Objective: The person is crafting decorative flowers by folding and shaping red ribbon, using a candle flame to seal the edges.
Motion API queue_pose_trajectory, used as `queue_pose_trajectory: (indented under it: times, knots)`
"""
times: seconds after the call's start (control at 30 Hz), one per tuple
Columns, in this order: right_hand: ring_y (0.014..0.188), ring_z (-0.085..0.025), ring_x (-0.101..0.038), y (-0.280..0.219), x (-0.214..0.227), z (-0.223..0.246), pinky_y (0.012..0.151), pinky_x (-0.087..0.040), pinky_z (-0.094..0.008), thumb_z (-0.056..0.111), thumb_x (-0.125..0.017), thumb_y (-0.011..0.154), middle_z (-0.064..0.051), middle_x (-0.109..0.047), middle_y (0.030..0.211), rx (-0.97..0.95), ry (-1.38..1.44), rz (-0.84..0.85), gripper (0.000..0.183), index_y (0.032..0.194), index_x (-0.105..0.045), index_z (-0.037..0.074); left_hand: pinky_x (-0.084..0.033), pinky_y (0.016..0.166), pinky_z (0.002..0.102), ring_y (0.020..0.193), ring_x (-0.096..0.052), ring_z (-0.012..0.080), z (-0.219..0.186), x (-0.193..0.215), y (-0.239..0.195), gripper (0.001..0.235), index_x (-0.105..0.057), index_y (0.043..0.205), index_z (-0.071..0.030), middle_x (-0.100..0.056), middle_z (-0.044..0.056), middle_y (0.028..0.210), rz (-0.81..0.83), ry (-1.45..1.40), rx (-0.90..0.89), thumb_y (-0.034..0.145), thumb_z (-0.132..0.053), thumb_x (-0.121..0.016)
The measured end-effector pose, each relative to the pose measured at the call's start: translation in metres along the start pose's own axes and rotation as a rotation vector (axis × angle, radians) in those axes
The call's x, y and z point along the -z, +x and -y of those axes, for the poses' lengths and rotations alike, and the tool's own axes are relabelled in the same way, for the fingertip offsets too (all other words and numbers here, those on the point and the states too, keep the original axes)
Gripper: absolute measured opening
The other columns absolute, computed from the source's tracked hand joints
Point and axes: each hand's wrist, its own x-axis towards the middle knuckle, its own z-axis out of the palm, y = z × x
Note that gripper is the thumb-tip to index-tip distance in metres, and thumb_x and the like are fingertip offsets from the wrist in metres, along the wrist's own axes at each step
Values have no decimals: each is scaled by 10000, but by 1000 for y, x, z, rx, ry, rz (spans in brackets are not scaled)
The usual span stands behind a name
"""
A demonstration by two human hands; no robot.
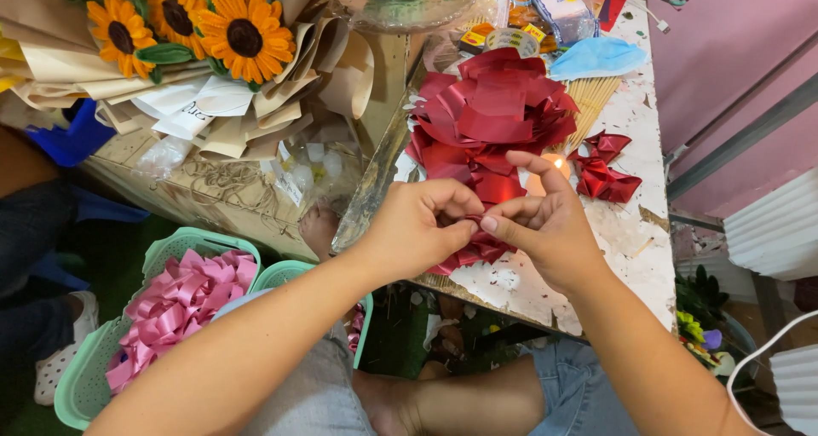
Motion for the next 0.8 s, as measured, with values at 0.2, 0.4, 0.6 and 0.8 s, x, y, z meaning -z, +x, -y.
queue_pose_trajectory:
  times: [0.2, 0.4, 0.6, 0.8]
  knots:
    - [747, -136, -717, 4, 15, 5, 742, -616, -242, -48, -781, 835, -110, -733, 869, 115, -90, -96, 854, 1541, -342, 149, -608, 667, 224, 711, -709, 91, -13, 1, -1, 605, -612, 1385, -165, -799, 46, 849, -60, 7, 36, 804, -84, -762]
    - [610, -209, -650, 9, 62, 42, 615, -632, -351, -56, -709, 963, -130, -701, 866, 69, -247, -531, 635, 1413, -312, 153, -566, 811, 290, 715, -688, 81, -28, 24, 1, 544, -575, 1373, -125, -740, -40, 787, -139, 6, 202, 851, -105, -730]
    - [618, -239, -706, 37, 98, -7, 483, -625, -302, -55, -754, 905, -173, -713, 881, 61, -297, -471, 714, 1449, -339, 146, -699, 679, 336, 759, -739, 188, 2, 27, -2, 545, -562, 1386, -37, -748, 154, 857, -140, -142, 121, 865, 28, -710]
    - [568, -230, -702, 37, 84, 2, 484, -620, -272, -26, -739, 927, -182, -735, 927, 35, -321, -473, 676, 1443, -329, 125, -701, 647, 348, 739, -743, 208, -2, 26, -3, 525, -570, 1374, -31, -745, 163, 836, -143, -151, 119, 869, 36, -694]
